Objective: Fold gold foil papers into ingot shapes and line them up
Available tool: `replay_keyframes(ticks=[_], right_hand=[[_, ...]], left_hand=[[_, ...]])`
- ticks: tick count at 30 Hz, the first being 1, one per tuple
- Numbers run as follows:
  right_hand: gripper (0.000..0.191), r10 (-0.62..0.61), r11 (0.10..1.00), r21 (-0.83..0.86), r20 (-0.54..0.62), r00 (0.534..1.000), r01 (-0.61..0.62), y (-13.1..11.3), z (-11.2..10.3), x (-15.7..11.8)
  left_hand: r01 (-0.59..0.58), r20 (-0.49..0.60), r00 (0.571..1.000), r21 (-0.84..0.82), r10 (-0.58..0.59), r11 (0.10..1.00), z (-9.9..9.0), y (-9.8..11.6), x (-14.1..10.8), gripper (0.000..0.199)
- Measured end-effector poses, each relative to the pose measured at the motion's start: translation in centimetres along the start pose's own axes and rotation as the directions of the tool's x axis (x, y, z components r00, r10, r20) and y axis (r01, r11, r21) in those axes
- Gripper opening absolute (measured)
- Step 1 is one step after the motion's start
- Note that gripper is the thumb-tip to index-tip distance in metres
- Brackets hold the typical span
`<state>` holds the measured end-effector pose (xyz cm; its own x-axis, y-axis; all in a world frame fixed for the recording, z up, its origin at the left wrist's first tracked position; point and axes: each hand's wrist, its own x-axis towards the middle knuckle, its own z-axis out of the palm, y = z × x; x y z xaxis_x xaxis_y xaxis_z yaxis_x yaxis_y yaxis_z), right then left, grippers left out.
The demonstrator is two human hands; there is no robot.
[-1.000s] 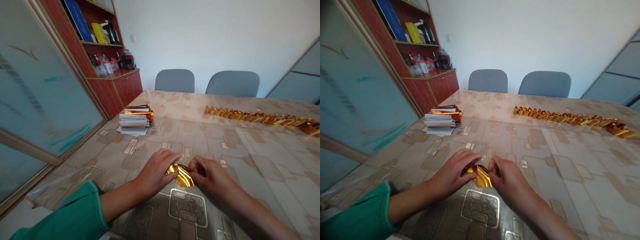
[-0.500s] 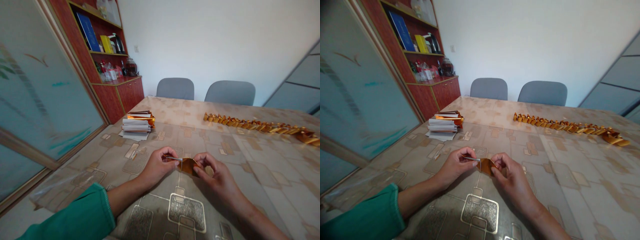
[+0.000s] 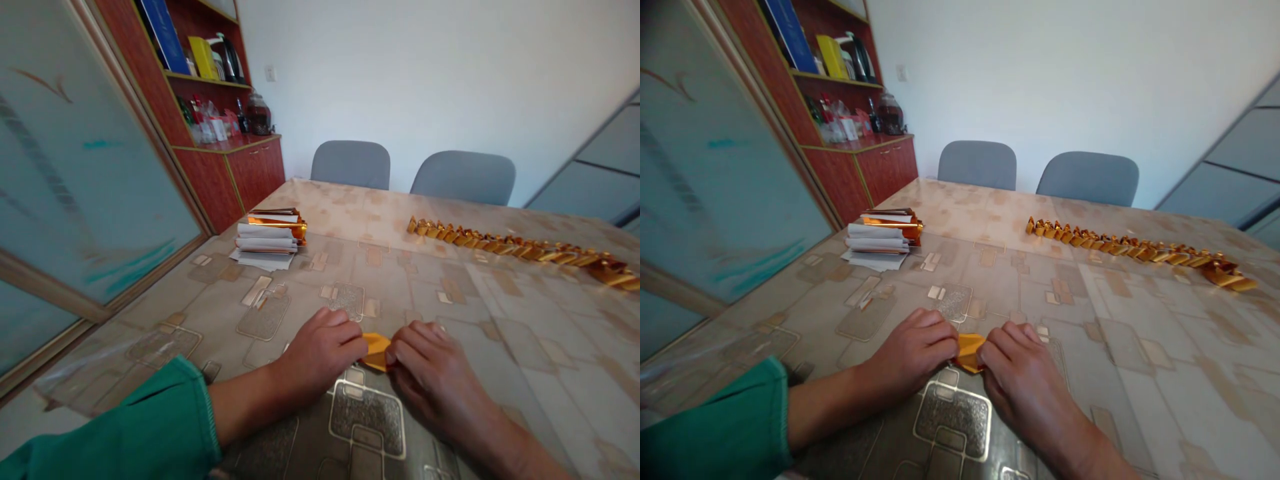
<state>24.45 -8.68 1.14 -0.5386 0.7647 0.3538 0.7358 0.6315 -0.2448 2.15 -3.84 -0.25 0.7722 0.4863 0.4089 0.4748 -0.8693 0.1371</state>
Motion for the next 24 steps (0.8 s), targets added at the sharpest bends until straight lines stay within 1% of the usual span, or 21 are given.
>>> replay_keyframes(ticks=[2, 5, 6, 8, 11, 13, 17, 21, 24], right_hand=[[0.017, 0.001, 0.999, 0.044, 0.077, 0.997, -0.005, 0.2, 0.2, -0.1], [0.017, 0.019, 0.990, 0.134, 0.177, 0.984, -0.043, 0.5, 0.2, -0.1], [0.016, 0.025, 0.986, 0.158, 0.200, 0.979, -0.058, 0.7, 0.1, -0.1], [0.015, 0.029, 0.978, 0.196, 0.234, 0.972, -0.076, 0.9, -0.3, 0.1], [0.008, 0.014, 0.971, 0.227, 0.283, 0.959, -0.082, 1.2, -0.9, 0.5], [0.006, 0.002, 0.972, 0.225, 0.313, 0.950, -0.076, 1.2, -1.4, 0.8], [0.016, 0.006, 0.981, 0.178, 0.367, 0.930, -0.076, 0.8, -1.8, 1.3], [0.027, 0.017, 0.990, 0.121, 0.403, 0.915, -0.072, 0.4, -1.5, 1.5], [0.034, 0.012, 0.994, 0.095, 0.408, 0.913, -0.056, 0.3, -1.1, 1.5]], left_hand=[[-0.025, 0.042, 0.999, 0.018, 0.024, 1.000, 0.1, -0.2, 0.0, 0.016], [-0.068, 0.118, 0.990, -0.026, 0.071, 0.997, -0.5, -0.5, -0.3, 0.010], [-0.082, 0.144, 0.986, -0.054, 0.089, 0.995, -0.8, -0.6, -0.5, 0.012], [-0.094, 0.176, 0.978, -0.107, 0.112, 0.990, -1.5, -0.6, -1.0, 0.022], [-0.088, 0.163, 0.980, -0.157, 0.114, 0.984, -2.0, -0.5, -1.9, 0.032], [-0.079, 0.156, 0.982, -0.164, 0.105, 0.983, -2.1, -0.4, -2.4, 0.034], [-0.061, 0.192, 0.977, -0.163, 0.093, 0.985, -1.9, -0.2, -2.5, 0.034], [-0.053, 0.214, 0.973, -0.170, 0.090, 0.984, -1.9, 0.0, -2.3, 0.028], [-0.049, 0.226, 0.970, -0.171, 0.087, 0.984, -1.9, 0.1, -2.3, 0.028]])
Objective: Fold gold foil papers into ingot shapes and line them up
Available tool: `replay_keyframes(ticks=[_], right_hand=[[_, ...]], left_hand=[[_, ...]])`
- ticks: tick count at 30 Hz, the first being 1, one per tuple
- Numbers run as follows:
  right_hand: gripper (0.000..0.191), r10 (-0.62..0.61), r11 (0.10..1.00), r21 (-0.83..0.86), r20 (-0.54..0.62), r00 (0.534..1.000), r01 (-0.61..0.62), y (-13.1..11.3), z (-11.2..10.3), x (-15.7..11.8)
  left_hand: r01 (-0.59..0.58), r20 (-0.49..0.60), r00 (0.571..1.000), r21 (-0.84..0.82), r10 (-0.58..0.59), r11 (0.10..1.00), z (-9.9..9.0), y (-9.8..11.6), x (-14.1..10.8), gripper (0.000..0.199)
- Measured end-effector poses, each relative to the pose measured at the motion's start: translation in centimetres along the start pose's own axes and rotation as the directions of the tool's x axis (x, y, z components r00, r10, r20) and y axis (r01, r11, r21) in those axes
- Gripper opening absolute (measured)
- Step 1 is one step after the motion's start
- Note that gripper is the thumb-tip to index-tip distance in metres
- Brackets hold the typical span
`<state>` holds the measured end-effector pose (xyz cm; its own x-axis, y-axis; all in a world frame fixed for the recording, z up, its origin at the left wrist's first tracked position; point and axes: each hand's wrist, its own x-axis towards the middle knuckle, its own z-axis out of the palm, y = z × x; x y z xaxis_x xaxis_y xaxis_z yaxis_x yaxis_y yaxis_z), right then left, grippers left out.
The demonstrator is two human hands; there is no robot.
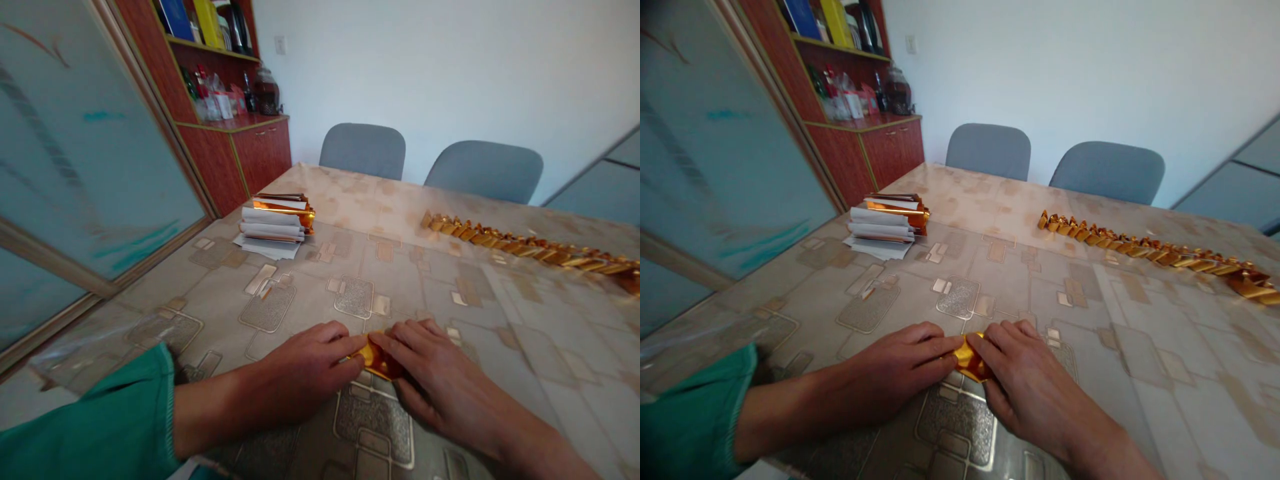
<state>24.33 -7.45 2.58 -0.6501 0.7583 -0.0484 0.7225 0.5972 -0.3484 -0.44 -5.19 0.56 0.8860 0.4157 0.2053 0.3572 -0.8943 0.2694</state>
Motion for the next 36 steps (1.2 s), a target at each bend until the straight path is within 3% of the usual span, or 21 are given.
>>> replay_keyframes(ticks=[8, 14, 18, 25, 29, 36], right_hand=[[0.037, 0.007, 0.999, 0.035, -0.017, 1.000, -0.007, 0.8, -0.3, -0.1], [0.038, 0.021, 0.981, 0.190, 0.026, 0.999, -0.025, 2.1, -0.7, -0.2], [0.041, -0.032, 0.959, 0.283, 0.048, 0.998, 0.017, 3.0, -1.6, 0.6], [0.016, -0.018, 0.898, 0.437, 0.136, 0.991, -0.044, 4.2, -2.6, 2.3], [0.011, 0.014, 0.876, 0.479, 0.087, 0.996, -0.054, 4.5, -1.6, 2.6], [0.007, 0.075, 0.953, 0.301, -0.091, 0.993, -0.044, 4.2, 0.0, 3.0]], left_hand=[[0.000, 0.026, 1.000, 0.065, -0.002, 0.998, -0.1, 0.0, -0.2, 0.033], [0.018, 0.029, 0.999, 0.051, -0.019, 0.999, -0.1, 0.2, 0.0, 0.032], [0.044, 0.045, 0.998, 0.031, -0.045, 0.999, -0.3, 0.2, 0.2, 0.034], [0.032, 0.049, 0.998, -0.029, -0.031, 0.999, -0.7, 0.1, 0.1, 0.040], [0.031, 0.034, 0.999, -0.069, -0.029, 0.997, -0.9, 0.1, 0.3, 0.041], [0.042, 0.040, 0.998, -0.112, -0.038, 0.993, -0.7, 0.0, 0.5, 0.043]])
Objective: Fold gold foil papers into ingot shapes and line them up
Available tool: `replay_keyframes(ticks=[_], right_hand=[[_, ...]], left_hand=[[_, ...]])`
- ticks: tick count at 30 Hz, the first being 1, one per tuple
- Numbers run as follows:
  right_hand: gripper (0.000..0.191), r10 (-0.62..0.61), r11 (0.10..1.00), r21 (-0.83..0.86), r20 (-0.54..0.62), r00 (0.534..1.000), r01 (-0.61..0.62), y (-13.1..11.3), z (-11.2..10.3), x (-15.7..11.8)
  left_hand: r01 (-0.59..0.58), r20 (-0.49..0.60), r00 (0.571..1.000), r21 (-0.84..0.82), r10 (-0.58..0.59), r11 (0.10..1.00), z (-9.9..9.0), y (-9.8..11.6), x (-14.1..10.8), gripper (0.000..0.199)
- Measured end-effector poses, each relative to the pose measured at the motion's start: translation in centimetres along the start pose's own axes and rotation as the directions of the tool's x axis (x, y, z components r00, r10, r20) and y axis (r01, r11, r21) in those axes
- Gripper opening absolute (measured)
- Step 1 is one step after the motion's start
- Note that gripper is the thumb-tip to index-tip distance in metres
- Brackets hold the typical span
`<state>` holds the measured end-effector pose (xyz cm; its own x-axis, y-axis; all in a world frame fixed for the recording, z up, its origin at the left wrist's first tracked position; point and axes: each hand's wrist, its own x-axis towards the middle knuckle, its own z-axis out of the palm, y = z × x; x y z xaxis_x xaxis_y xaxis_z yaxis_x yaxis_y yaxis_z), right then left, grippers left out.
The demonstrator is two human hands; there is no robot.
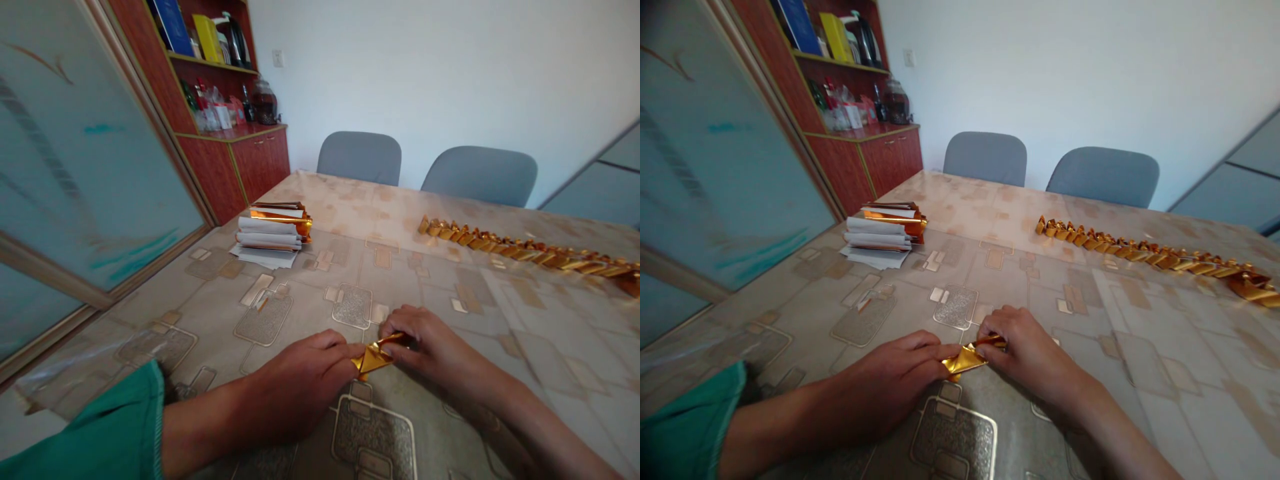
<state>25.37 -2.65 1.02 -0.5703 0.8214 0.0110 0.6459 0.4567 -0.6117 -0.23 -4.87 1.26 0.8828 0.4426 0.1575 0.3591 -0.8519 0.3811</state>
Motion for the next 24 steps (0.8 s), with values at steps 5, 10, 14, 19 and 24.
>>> replay_keyframes(ticks=[5, 10, 14, 19, 24], right_hand=[[0.010, 0.046, 0.999, 0.002, -0.033, 0.998, -0.046, -0.40, 0.32, -0.11], [0.012, 0.076, 0.996, -0.038, -0.060, 0.995, -0.079, -0.89, 0.31, -0.13], [0.011, 0.106, 0.992, -0.062, -0.062, 0.992, -0.110, -0.95, 0.29, -0.07], [0.010, 0.066, 0.995, -0.072, -0.063, 0.996, -0.071, -0.49, 0.38, -0.11], [0.009, 0.071, 0.993, -0.090, -0.045, 0.996, -0.075, -0.18, 0.53, -0.10]], left_hand=[[0.020, -0.023, 1.000, 0.022, -0.019, 1.000, 0.55, -0.11, -0.34, 0.037], [0.054, -0.006, 0.999, 0.010, -0.053, 0.999, 0.70, 0.05, -0.54, 0.032], [0.053, -0.023, 0.998, 0.017, -0.052, 0.998, 0.79, 0.18, -0.65, 0.031], [0.029, -0.022, 0.999, 0.062, -0.028, 0.998, 0.64, 0.34, -0.73, 0.035], [-0.018, -0.011, 1.000, 0.099, 0.020, 0.995, 0.41, 0.40, -0.65, 0.045]])
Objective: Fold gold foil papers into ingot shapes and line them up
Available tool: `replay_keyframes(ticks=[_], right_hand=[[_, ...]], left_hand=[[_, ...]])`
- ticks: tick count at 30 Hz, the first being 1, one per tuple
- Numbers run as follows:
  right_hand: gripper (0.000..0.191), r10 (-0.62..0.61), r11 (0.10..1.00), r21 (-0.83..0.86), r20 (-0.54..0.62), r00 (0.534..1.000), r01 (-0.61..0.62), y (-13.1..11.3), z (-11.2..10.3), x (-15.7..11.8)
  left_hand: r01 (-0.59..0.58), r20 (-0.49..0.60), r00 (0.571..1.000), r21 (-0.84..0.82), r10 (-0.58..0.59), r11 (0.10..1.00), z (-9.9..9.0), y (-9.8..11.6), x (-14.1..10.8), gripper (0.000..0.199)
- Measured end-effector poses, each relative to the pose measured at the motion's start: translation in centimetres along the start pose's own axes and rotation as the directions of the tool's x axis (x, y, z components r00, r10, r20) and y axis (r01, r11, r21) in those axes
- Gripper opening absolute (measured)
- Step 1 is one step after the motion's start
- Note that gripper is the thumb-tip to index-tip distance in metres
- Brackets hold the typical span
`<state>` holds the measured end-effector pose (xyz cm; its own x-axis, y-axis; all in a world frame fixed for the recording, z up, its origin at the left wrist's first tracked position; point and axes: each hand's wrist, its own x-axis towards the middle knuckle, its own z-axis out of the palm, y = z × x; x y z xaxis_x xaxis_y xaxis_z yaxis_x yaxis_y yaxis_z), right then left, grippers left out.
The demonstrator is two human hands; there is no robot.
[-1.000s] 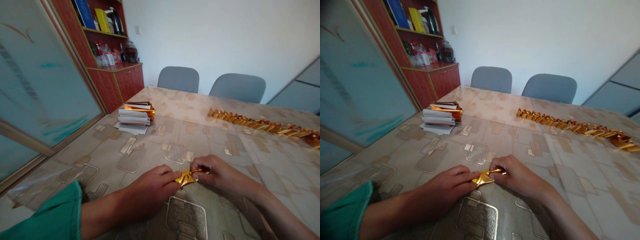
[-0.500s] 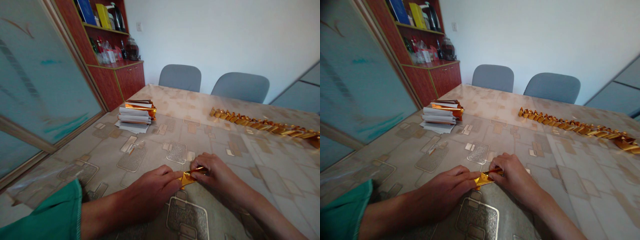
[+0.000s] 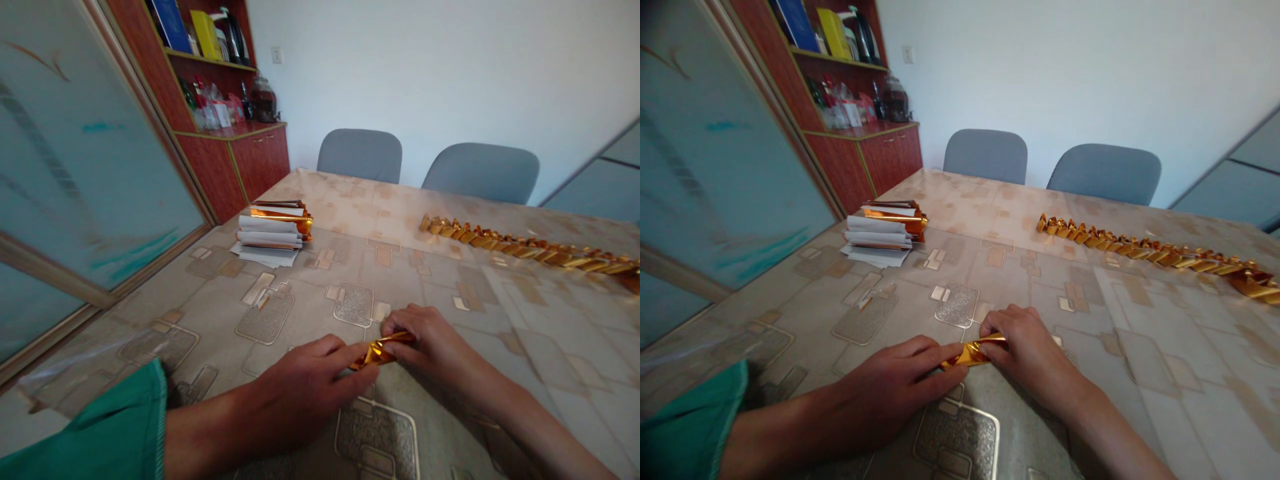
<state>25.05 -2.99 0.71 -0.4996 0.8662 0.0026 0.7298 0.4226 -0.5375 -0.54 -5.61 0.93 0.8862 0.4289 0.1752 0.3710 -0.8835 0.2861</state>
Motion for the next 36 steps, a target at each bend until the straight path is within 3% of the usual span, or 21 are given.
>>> replay_keyframes(ticks=[9, 19, 24, 30, 36], right_hand=[[0.009, 0.005, 0.999, -0.047, -0.028, 1.000, -0.006, -0.8, -0.1, -0.1], [0.012, 0.021, 0.998, -0.060, -0.020, 1.000, -0.022, -0.8, -0.2, -0.2], [0.010, -0.058, 0.989, -0.144, -0.094, 0.994, 0.044, -0.9, -0.6, -0.6], [0.032, -0.275, 0.904, -0.390, -0.215, 0.937, 0.176, -2.0, 2.2, -3.8], [0.044, -0.147, 0.951, -0.291, -0.139, 0.979, 0.102, -1.8, 3.6, -5.7]], left_hand=[[-0.027, 0.013, 1.000, 0.030, 0.026, 0.999, 0.0, 0.0, 0.4, 0.056], [-0.038, 0.079, 0.996, 0.093, 0.030, 0.995, -0.7, 0.5, 1.2, 0.053], [-0.022, 0.120, 0.993, 0.098, 0.010, 0.995, -0.8, 0.4, 1.3, 0.054], [-0.022, 0.125, 0.992, 0.101, 0.009, 0.995, -0.6, 0.3, 1.4, 0.049], [-0.024, 0.115, 0.993, 0.078, 0.015, 0.997, -0.7, 0.0, 1.2, 0.053]])
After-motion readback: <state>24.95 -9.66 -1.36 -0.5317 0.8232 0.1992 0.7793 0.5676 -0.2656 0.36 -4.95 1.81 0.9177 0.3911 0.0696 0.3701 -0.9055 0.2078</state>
